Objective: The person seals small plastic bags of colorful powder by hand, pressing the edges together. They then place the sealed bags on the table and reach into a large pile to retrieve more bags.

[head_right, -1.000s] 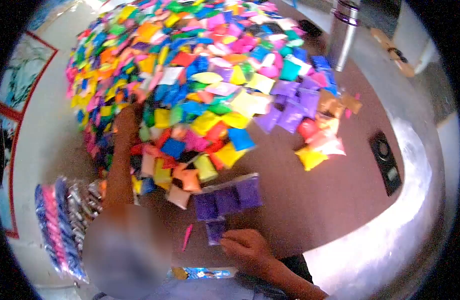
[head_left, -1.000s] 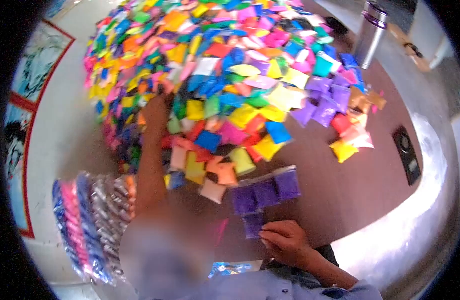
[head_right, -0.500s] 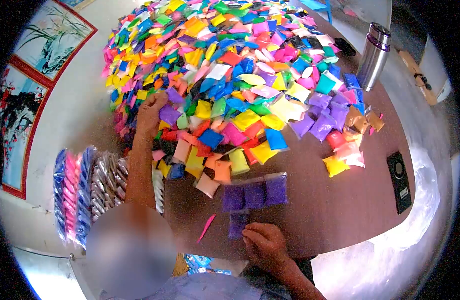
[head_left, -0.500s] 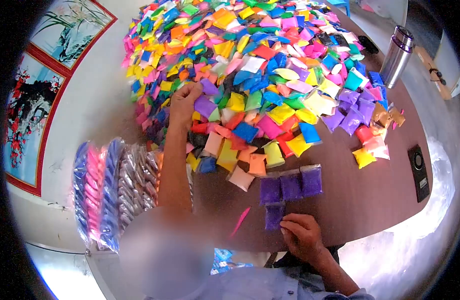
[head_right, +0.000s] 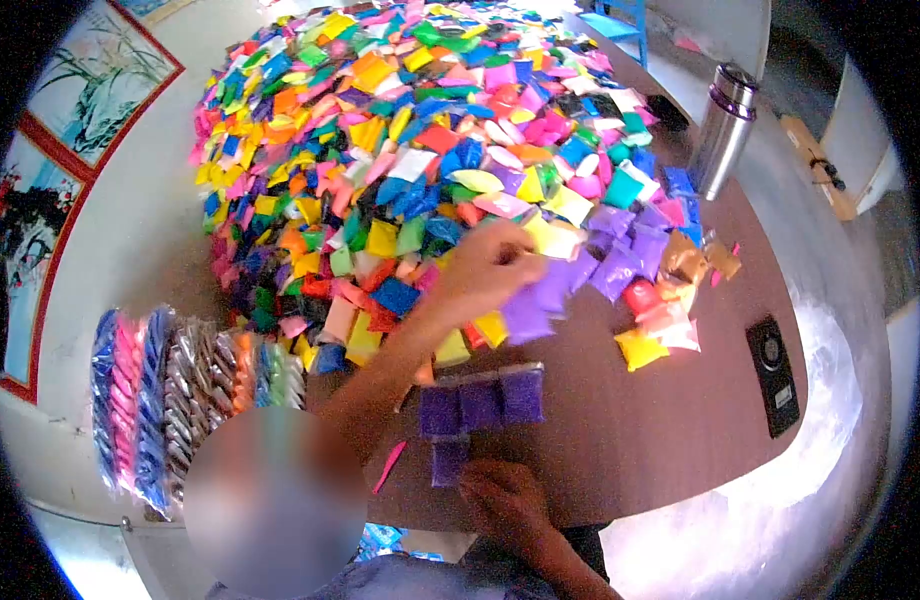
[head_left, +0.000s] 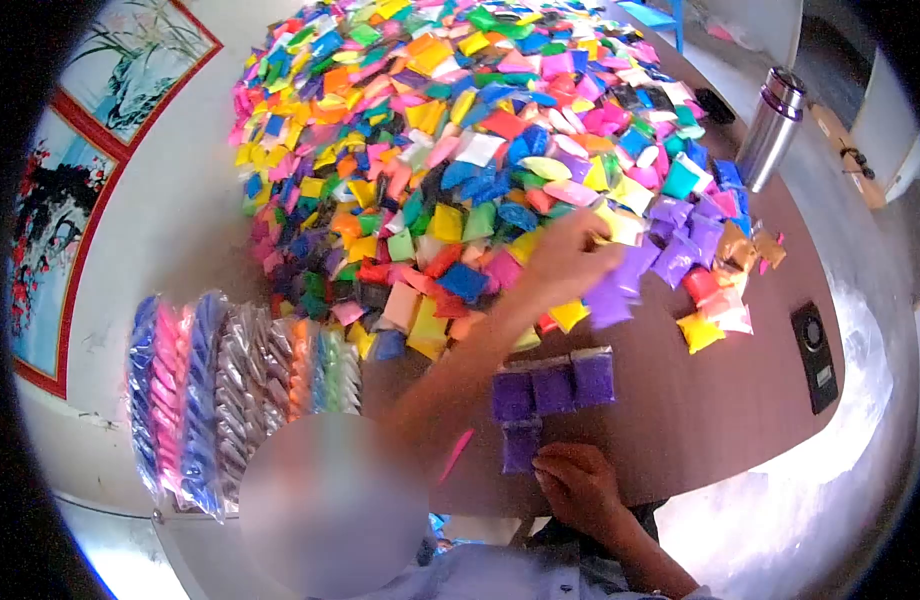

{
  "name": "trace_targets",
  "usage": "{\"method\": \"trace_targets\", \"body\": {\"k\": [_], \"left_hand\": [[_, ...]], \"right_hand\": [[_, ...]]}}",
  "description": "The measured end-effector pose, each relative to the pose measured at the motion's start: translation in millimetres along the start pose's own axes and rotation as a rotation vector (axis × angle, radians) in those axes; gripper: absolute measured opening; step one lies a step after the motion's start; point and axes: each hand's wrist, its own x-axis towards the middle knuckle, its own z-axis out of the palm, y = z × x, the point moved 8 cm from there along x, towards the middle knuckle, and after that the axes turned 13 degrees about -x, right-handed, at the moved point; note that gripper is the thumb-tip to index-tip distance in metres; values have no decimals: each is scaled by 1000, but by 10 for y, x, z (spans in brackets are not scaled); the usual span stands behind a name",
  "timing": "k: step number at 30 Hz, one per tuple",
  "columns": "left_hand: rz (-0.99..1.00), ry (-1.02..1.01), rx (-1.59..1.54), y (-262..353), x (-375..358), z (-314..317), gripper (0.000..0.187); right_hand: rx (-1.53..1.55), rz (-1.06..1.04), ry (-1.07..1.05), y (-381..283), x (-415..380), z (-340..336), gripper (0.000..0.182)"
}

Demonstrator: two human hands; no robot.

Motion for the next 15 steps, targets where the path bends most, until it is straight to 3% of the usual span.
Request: {"method": "trace_targets", "body": {"k": [3, 5, 8, 9, 11, 12, 13, 15], "left_hand": [[52, 17, -94, -128, 289, 493, 33], [-3, -69, -141, -71, 485, 709, 31], [-10, 50, -313, -249, 723, 860, 31], [-9, 57, -308, -212, 705, 800, 31], [5, 5, -1, -123, 618, 759, 43], [255, 71, 67, 39, 509, 681, 39], [254, 74, 73, 4, 456, 649, 39], [443, 99, 135, 119, 230, 471, 32]], "right_hand": [[-57, -29, 70, 34, -55, 1, 18], [-70, 1, -29, 89, -34, 79, 18], [-6, 7, 28, 2, 13, -28, 18], [-2, 0, 25, -2, 21, -30, 18], [-14, -29, -2, -7, 28, -22, 19], [-11, -35, 0, -4, 24, -23, 19], [-8, -20, -4, 6, 5, -14, 19], [3, -6, -20, -33, -7, -26, 19]]}}
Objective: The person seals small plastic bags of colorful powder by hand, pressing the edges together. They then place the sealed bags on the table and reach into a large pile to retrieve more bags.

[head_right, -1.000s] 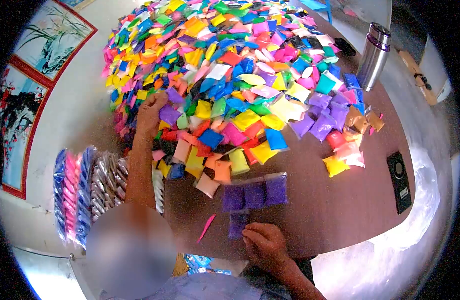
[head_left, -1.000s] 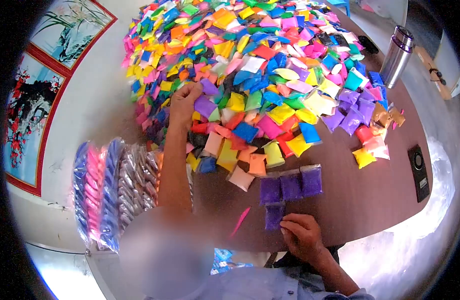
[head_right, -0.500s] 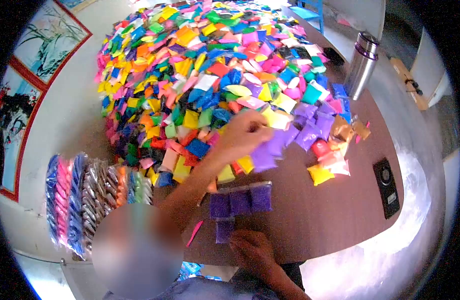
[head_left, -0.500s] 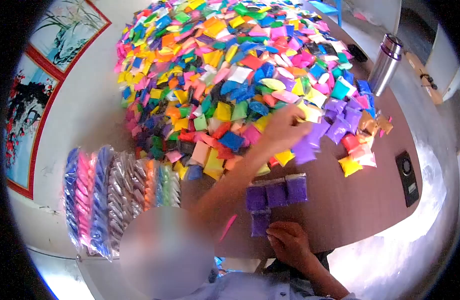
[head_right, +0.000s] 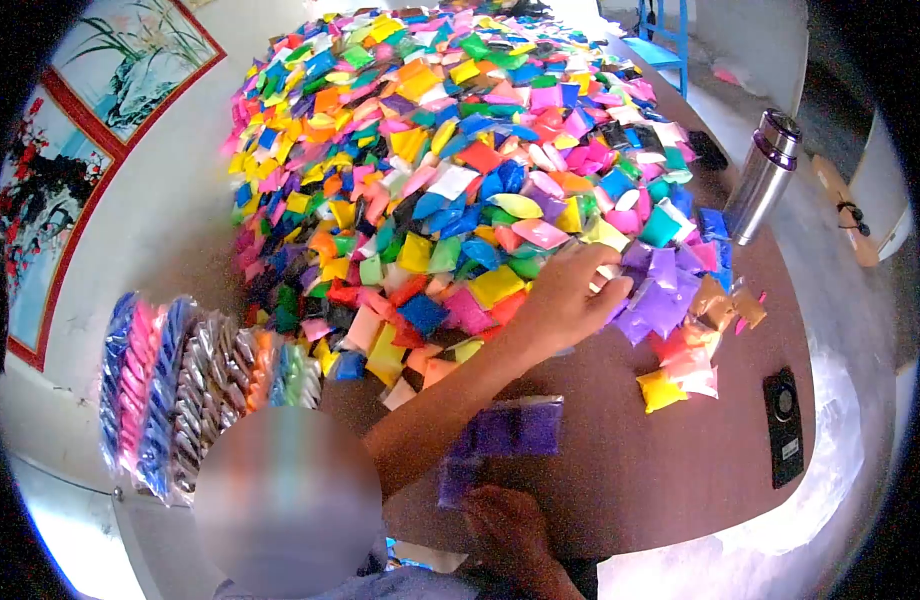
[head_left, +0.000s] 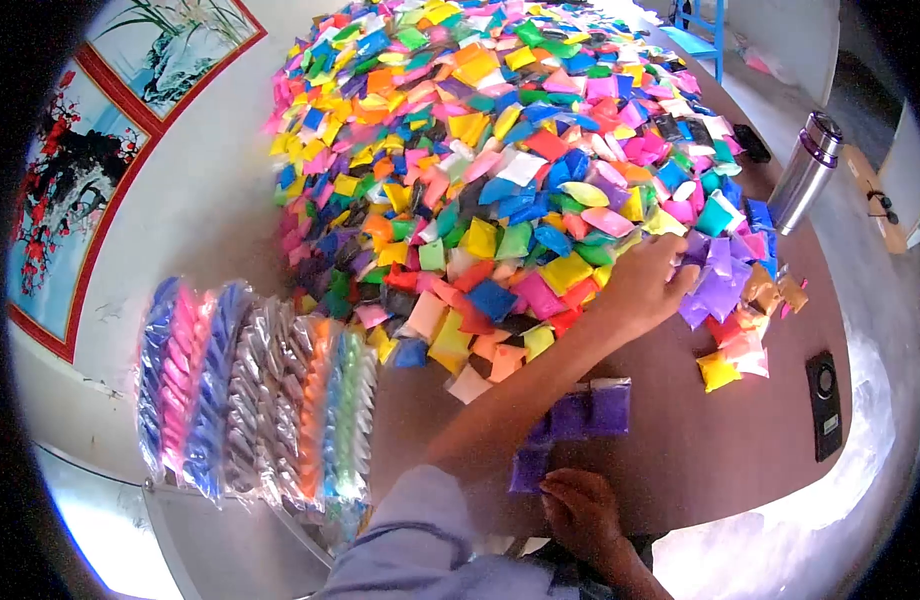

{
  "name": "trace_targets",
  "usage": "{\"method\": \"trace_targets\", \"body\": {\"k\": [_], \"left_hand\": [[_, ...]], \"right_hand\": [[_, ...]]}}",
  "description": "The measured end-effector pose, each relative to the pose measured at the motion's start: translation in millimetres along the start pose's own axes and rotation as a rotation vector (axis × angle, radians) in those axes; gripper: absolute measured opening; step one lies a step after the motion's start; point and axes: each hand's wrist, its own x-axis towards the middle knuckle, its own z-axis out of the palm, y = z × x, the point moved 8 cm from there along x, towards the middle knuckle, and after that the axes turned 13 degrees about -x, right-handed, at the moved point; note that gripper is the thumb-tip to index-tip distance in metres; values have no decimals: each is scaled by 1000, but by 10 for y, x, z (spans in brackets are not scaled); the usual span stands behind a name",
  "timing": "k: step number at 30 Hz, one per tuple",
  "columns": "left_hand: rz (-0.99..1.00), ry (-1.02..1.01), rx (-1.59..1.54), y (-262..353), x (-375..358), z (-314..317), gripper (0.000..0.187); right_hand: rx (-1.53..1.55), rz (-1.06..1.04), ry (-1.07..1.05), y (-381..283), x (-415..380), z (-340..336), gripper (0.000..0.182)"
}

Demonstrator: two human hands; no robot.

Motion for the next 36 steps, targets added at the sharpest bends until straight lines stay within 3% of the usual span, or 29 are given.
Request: {"method": "trace_targets", "body": {"k": [2, 3, 5, 8, 12, 15, 17, 18, 20, 21, 24, 28, 31, 36], "left_hand": [[-87, 14, 16, 62, -114, -243, 28], [-73, 59, 7, 99, -158, -412, 26], [-71, 115, 4, 181, -248, -755, 24], [-176, 157, 116, 202, -390, -1229, 21], [-297, 380, 151, 24, -715, -1856, 18], [-293, 517, 417, -269, -983, -2463, 21], [-154, 567, 896, -278, -1129, -2822, 34], [-159, 570, 904, -380, -1209, -2965, 34], [-441, 738, 985, -687, -1507, -3375, 52], [-503, 710, 1010, -918, -1684, -3536, 62], [-682, 799, 960, -1009, -1869, -3664, 67], [-692, 761, 922, -1085, -1840, -3632, 71], [-534, 683, 938, -1035, -1704, -3486, 71], [-492, 690, 843, -920, -1636, -3533, 57]], "right_hand": [[151, 308, -206, 153, -36, 107, 20], [151, 307, -214, 163, -33, 123, 20], [2, 6, 17, -18, 19, -49, 20], [-46, 1, -3, -68, 74, -80, 20], [-39, 13, -6, -45, 52, -35, 19], [-77, 23, -39, -47, 79, -20, 17], [-88, 42, -29, -5, 41, -1, 24], [-84, 37, -36, -14, 38, 14, 24], [-102, 43, -18, -18, 47, -10, 22], [-102, 36, -21, -14, 40, -6, 22], [-94, 39, -25, 14, 31, 8, 22], [-88, 16, -50, -43, 65, 1, 15], [-80, 0, -36, -56, 75, -1, 15], [-70, 21, -42, -54, 82, -15, 14]]}}
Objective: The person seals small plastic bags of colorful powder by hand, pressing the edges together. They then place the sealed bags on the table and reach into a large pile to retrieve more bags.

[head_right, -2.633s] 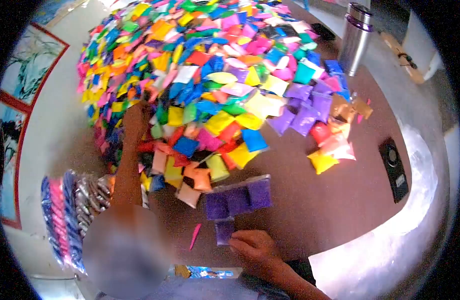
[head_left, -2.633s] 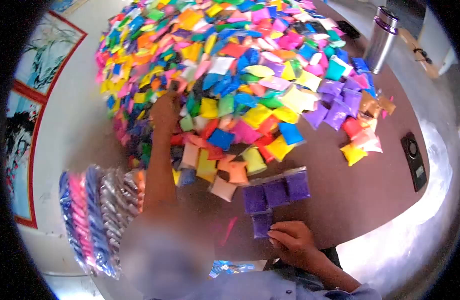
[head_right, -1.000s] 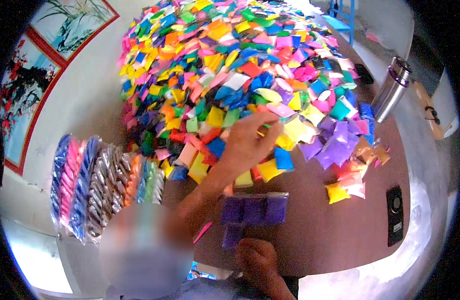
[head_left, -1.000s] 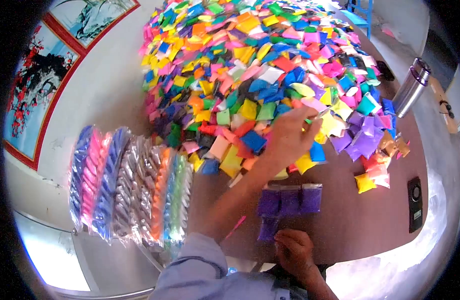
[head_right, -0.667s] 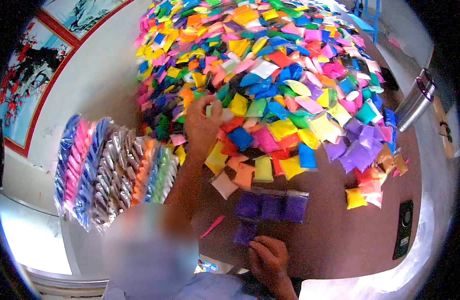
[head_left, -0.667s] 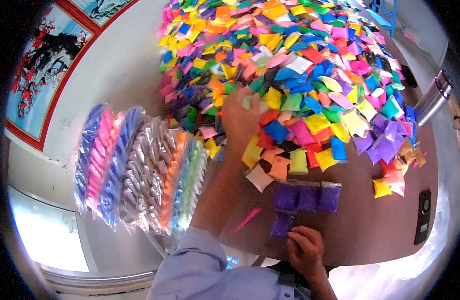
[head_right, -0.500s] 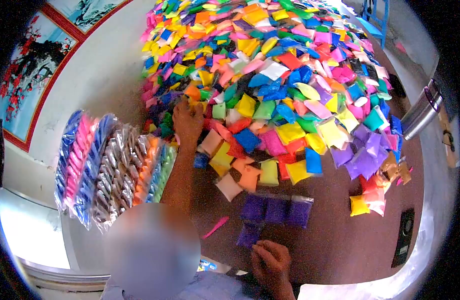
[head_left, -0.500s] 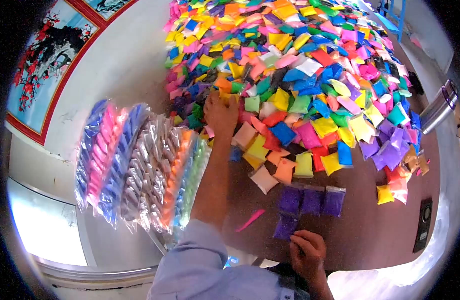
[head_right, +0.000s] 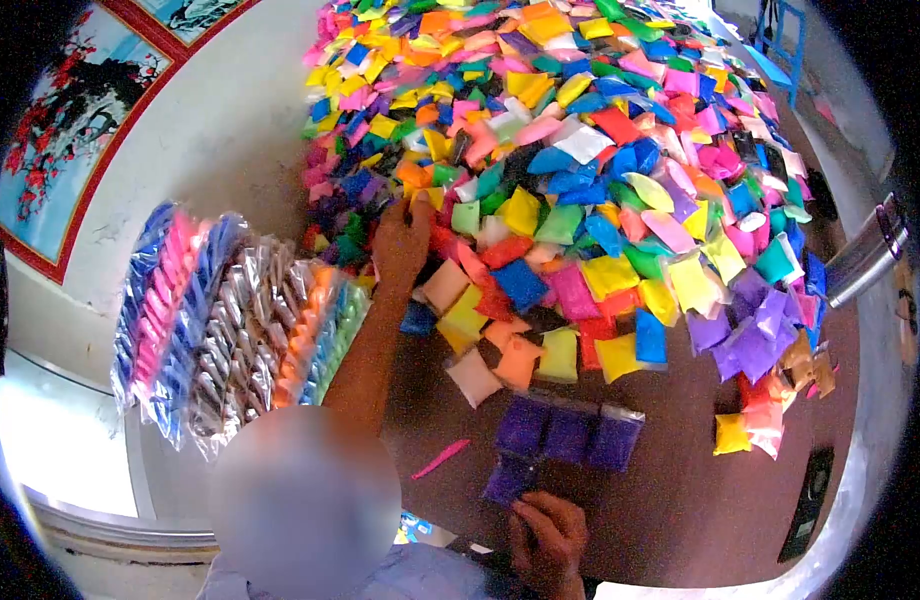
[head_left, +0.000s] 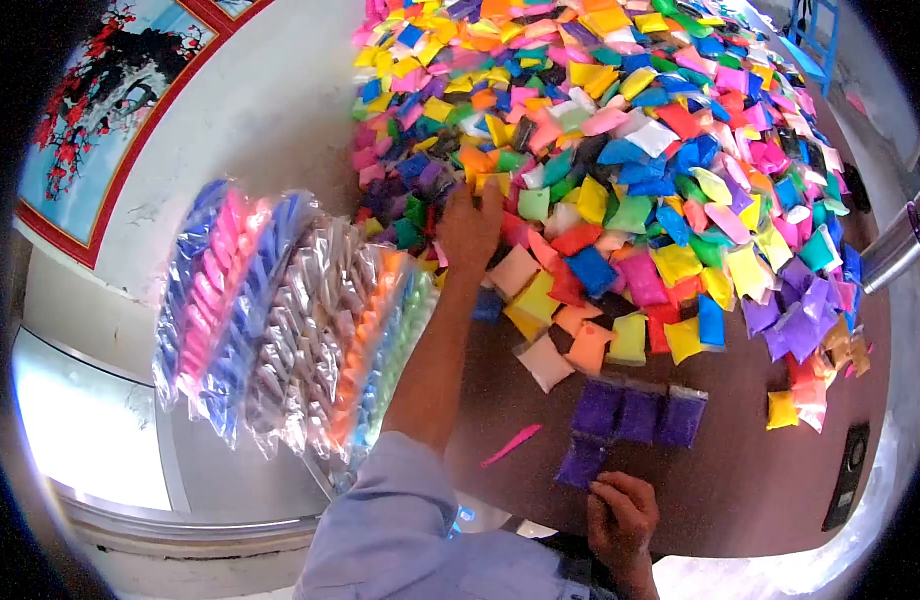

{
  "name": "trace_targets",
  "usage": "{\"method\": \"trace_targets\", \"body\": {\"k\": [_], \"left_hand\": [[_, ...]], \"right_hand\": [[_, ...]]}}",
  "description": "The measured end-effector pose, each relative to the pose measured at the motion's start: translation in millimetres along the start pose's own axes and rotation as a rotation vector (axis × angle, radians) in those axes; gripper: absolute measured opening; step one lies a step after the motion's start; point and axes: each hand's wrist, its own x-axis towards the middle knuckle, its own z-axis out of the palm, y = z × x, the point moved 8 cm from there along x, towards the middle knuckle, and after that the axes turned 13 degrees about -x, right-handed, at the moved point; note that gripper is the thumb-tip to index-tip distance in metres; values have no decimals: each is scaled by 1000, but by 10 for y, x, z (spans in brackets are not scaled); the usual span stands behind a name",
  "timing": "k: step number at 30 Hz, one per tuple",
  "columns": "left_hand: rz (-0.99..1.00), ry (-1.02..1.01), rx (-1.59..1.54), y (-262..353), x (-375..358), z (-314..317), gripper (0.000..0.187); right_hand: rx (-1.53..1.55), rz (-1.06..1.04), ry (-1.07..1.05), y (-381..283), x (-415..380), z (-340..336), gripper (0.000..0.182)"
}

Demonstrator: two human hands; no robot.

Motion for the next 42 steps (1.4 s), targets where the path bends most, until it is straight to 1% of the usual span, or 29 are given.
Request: {"method": "trace_targets", "body": {"k": [1, 2, 4, 5, 6, 8, 9, 11, 12, 14, 15, 17, 18, 20, 21, 23, 26, 30, 32, 33, 35, 36, 38, 39, 41, 42], "left_hand": [[-41, 0, -15, -13, 28, -44, 51], [-39, -1, -16, -60, 82, -79, 51], [56, 118, 266, -133, 278, -232, 41], [13, 118, 278, -213, 375, -263, 43], [13, 118, 284, -314, 469, -270, 43], [-127, 215, 351, -696, 582, -310, 56], [-123, 214, 352, -783, 575, -304, 56], [-335, 199, 465, -1011, 506, -292, 77], [-328, 196, 464, -945, 494, -268, 77], [-383, 214, 456, -887, 442, -285, 93], [-379, 215, 462, -870, 458, -305, 93], [-430, 4, 463, -907, 523, -183, 102], [-427, 2, 464, -887, 548, -184, 102], [-426, -130, 449, -891, 553, -126, 100], [-427, -129, 454, -865, 576, -139, 100], [-445, -197, 480, -842, 617, -116, 100], [-399, -142, 491, -910, 630, -64, 99], [-423, -111, 567, -981, 594, -57, 95], [-420, -114, 489, -1008, 620, -12, 87], [-419, -114, 492, -940, 626, -20, 87], [-405, -142, 377, -800, 644, -18, 76], [-407, -139, 380, -805, 624, -17, 76], [-270, -36, 290, -684, 633, -7, 71], [-270, -42, 281, -729, 642, 30, 71], [-276, -12, -21, -815, 707, 114, 70], [-273, -15, -31, -732, 727, 170, 70]], "right_hand": [[2, 5, -3, 22, -20, 11, 15], [3, 12, -6, 43, -36, 14, 15], [6, 20, -7, 56, -40, 5, 15], [12, 23, -12, 58, -41, 9, 16], [17, 21, -14, 69, -44, 20, 16], [54, -23, 33, 69, -51, 6, 16], [57, -20, 36, 67, -70, 0, 16], [89, 41, 36, 80, -84, -9, 16], [90, 45, 42, 84, -64, -40, 16], [87, 46, -3, 79, -36, -43, 15], [94, 47, -3, 83, -46, -28, 15], [162, 80, 17, 125, -99, -6, 16], [163, 82, 20, 192, -156, 30, 16], [234, 85, -39, 334, -278, 164, 24], [238, 85, -42, 283, -225, 122, 24], [223, 20, 28, 64, -55, -85, 18], [218, 23, 58, 44, -14, -124, 17], [178, -14, 21, 32, 12, -125, 19], [146, -24, 26, 26, -17, -103, 21], [149, -23, 27, 38, -43, -78, 21], [180, -26, 39, 78, -108, -13, 21], [183, -28, 36, 99, -154, 28, 21], [253, 55, -9, 209, -225, 122, 21], [244, 59, -5, 168, -172, 59, 21], [118, 38, 16, 21, 0, -114, 18], [110, 39, 23, 14, 1, -119, 18]]}}
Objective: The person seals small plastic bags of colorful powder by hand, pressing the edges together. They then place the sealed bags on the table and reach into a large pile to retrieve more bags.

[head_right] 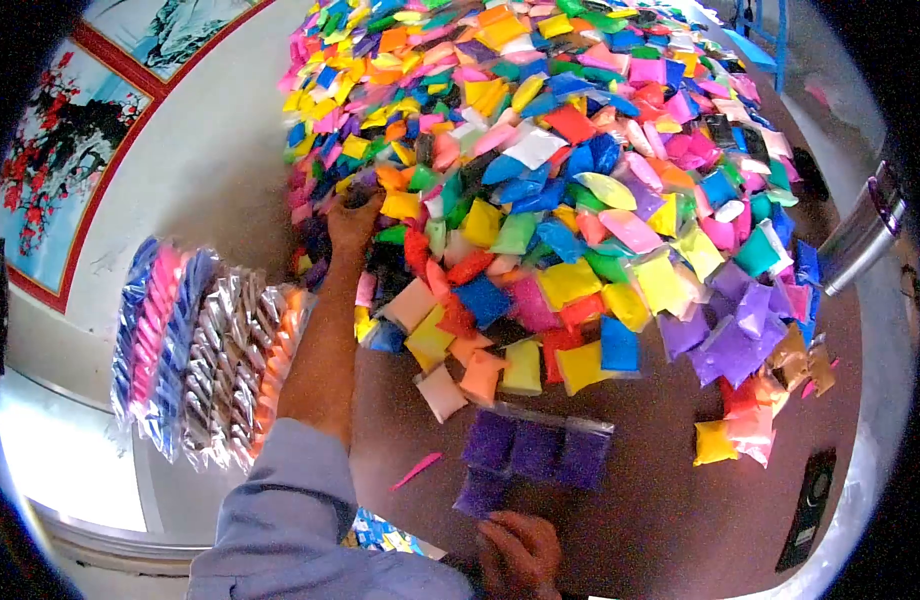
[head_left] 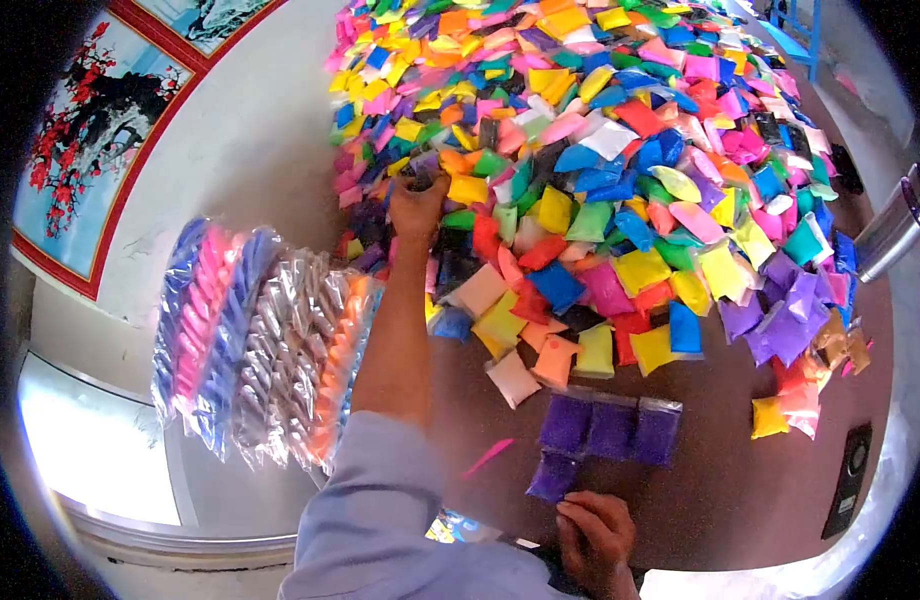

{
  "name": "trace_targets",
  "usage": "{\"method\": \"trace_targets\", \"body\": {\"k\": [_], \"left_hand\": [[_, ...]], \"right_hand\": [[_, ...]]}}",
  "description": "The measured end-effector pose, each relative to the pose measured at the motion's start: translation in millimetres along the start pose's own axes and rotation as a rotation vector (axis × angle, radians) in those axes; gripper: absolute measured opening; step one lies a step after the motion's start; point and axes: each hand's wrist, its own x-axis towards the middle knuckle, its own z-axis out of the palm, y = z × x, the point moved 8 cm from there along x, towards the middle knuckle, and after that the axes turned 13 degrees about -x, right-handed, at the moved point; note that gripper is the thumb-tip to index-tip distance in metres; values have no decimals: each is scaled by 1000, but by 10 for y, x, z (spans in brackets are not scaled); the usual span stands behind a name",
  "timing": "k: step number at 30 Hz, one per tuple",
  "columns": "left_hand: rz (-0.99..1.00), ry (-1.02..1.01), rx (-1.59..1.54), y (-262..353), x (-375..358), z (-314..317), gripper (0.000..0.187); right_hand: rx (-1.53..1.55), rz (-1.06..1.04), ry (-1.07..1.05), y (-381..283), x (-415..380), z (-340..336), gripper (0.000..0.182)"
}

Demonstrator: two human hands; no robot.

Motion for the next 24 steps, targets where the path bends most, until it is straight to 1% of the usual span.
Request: {"method": "trace_targets", "body": {"k": [2, 3, 6, 9, 10, 12, 13, 14, 16, 17, 18, 20, 21, 23, 24], "left_hand": [[24, -30, -552, 337, -37, 75, 56], [27, -32, -557, 554, -73, 73, 56], [-148, -278, -805, 1258, -266, 363, 72], [-107, -352, -905, 1689, -370, 607, 72], [-109, -366, -914, 1770, -371, 660, 72], [96, -496, -485, 2024, -419, 787, 70], [-20, -532, -496, 2169, -621, 714, 67], [-20, -537, -501, 2162, -638, 711, 67], [-6, -589, -660, 2215, -676, 673, 69], [-43, -526, -663, 2145, -696, 602, 61], [-41, -529, -664, 2066, -717, 575, 61], [224, -566, -546, 1997, -772, 509, 55], [223, -567, -545, 1967, -853, 440, 55], [243, -577, -373, 1923, -1024, 312, 49], [243, -577, -373, 1852, -1041, 294, 49]], "right_hand": [[-4, 2, 9, -17, 12, 13, 18], [-7, 2, 13, -32, 16, 9, 18], [-38, 13, 32, -59, 29, -42, 17], [-33, 24, 8, -20, 22, -54, 16], [-10, 11, -10, 31, -7, -21, 16], [5, 7, -19, 59, -41, -7, 17], [13, 9, -20, 46, -33, -13, 17], [22, 8, -22, 38, -27, -14, 18], [15, 4, -12, 59, -38, 5, 18], [14, -3, -7, 57, -44, 6, 19], [12, -2, -4, 51, -36, -6, 19], [4, -14, -24, 27, -16, -5, 18], [5, -13, -25, 24, -22, -4, 18], [4, -34, -9, 18, -19, 0, 18], [4, -35, -8, 27, -21, 11, 18]]}}
